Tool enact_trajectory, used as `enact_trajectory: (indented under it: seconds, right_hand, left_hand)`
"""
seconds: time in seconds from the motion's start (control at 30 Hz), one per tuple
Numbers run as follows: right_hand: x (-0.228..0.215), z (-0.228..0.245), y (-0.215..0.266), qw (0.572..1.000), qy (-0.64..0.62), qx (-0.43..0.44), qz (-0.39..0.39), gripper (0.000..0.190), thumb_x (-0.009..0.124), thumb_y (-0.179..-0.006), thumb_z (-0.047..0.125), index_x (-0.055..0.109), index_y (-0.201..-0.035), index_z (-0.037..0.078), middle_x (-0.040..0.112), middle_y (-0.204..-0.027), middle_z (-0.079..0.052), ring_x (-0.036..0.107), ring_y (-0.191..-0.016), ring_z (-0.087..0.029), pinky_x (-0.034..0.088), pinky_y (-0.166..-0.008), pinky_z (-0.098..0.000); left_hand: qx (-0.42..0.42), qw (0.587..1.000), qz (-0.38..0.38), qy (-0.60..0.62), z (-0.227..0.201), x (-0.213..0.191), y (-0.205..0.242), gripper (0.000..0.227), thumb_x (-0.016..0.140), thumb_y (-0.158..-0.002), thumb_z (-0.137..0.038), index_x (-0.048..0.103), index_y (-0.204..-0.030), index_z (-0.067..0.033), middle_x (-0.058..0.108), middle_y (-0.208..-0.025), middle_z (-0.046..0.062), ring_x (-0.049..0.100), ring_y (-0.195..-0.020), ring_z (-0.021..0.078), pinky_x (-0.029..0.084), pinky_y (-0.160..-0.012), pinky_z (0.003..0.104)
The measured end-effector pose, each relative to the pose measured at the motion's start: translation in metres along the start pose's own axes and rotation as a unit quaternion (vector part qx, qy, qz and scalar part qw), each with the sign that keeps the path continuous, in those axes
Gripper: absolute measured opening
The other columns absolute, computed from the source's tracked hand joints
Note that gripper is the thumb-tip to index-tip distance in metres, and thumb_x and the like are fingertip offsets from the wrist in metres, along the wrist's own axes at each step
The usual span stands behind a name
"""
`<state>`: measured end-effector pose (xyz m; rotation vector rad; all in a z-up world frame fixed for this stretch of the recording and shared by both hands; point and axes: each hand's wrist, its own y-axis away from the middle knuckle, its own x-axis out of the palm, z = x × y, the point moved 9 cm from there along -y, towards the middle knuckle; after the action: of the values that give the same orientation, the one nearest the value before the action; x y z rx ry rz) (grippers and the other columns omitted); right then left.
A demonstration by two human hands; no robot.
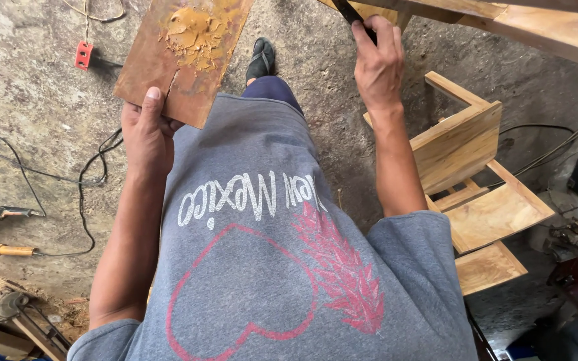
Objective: The person holds a wooden board with wood filler and uses a scraper tool to apply the filler along the seams and joints of wooden furniture.
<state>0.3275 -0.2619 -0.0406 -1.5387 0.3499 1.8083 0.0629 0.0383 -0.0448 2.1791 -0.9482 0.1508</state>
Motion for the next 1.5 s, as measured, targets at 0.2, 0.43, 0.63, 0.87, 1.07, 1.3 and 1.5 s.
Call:
enact_trajectory:
  seconds: [0.2, 0.43, 0.63, 0.87, 1.07, 1.3, 1.5]
  right_hand:
    - [-0.012, -0.009, 0.005, 0.996, 0.085, -0.002, 0.013, 0.024, 0.068, -0.108, 0.005, 0.075, -0.129, 0.013, 0.063, -0.113, -0.004, 0.061, -0.093, -0.02, 0.055, -0.072, -0.0324]
    - [0.0, -0.001, 0.007, 0.997, 0.062, -0.039, -0.012, 0.024, 0.066, -0.11, 0.008, 0.075, -0.131, 0.013, 0.064, -0.115, -0.005, 0.061, -0.095, -0.019, 0.056, -0.074, -0.0292]
    - [0.01, -0.006, 0.005, 0.998, 0.055, -0.001, 0.025, 0.02, 0.068, -0.107, 0.005, 0.08, -0.122, 0.011, 0.065, -0.114, -0.006, 0.061, -0.093, -0.02, 0.055, -0.074, -0.0322]
    - [-0.036, 0.0, 0.016, 0.998, 0.037, 0.051, -0.002, 0.021, 0.071, -0.103, 0.003, 0.077, -0.123, 0.005, 0.067, -0.113, -0.008, 0.066, -0.1, -0.023, 0.057, -0.082, -0.0364]
    - [-0.022, 0.021, 0.045, 0.959, -0.177, 0.217, -0.034, 0.025, 0.067, -0.099, -0.004, 0.073, -0.122, -0.001, 0.068, -0.117, -0.017, 0.071, -0.103, -0.03, 0.061, -0.086, -0.038]
    - [-0.059, 0.099, 0.029, 0.945, -0.239, 0.214, -0.07, 0.029, 0.068, -0.098, -0.006, 0.069, -0.126, 0.001, 0.07, -0.116, -0.015, 0.072, -0.105, -0.032, 0.059, -0.087, -0.0404]
    - [-0.084, 0.166, -0.026, 0.955, -0.247, 0.156, -0.054, 0.027, 0.073, -0.095, -0.007, 0.071, -0.12, 0.001, 0.069, -0.11, -0.013, 0.073, -0.096, -0.03, 0.06, -0.079, -0.0378]
  left_hand:
    - [0.006, 1.0, 0.0, -0.002, -0.004, -0.001, 0.002, 0.038, 0.062, -0.111, -0.026, 0.05, -0.137, -0.0016, 0.068, -0.125, 0.011, 0.07, -0.1, 0.0158, 0.06, -0.079, 0.029]
    - [0.002, 1.0, -0.014, 0.011, 0.005, -0.01, 0.0, 0.039, 0.062, -0.11, -0.025, 0.048, -0.14, -0.0039, 0.067, -0.126, 0.01, 0.069, -0.098, 0.0142, 0.058, -0.075, 0.027]
    - [0.0, 1.0, -0.008, 0.013, 0.009, -0.011, 0.003, 0.04, 0.063, -0.111, -0.026, 0.048, -0.14, -0.0026, 0.067, -0.127, 0.011, 0.069, -0.099, 0.0156, 0.059, -0.077, 0.029]
    - [0.012, 1.0, -0.022, 0.011, 0.005, -0.019, 0.005, 0.043, 0.063, -0.11, -0.026, 0.045, -0.141, -0.0027, 0.066, -0.128, 0.012, 0.071, -0.103, 0.017, 0.06, -0.08, 0.03]
    - [0.003, 1.0, 0.001, -0.008, 0.006, -0.009, -0.001, 0.043, 0.061, -0.11, -0.028, 0.047, -0.14, -0.0015, 0.066, -0.13, 0.014, 0.072, -0.105, 0.0193, 0.062, -0.082, 0.032]
    - [-0.021, 0.995, 0.086, -0.035, -0.01, 0.013, -0.023, 0.045, 0.06, -0.108, -0.027, 0.046, -0.141, -0.0002, 0.066, -0.13, 0.013, 0.072, -0.112, 0.0241, 0.066, -0.092, 0.041]
    - [-0.023, 0.988, 0.144, -0.054, -0.043, 0.014, -0.046, 0.053, 0.063, -0.108, -0.027, 0.043, -0.149, -0.0001, 0.062, -0.136, 0.011, 0.067, -0.118, 0.0223, 0.061, -0.097, 0.041]
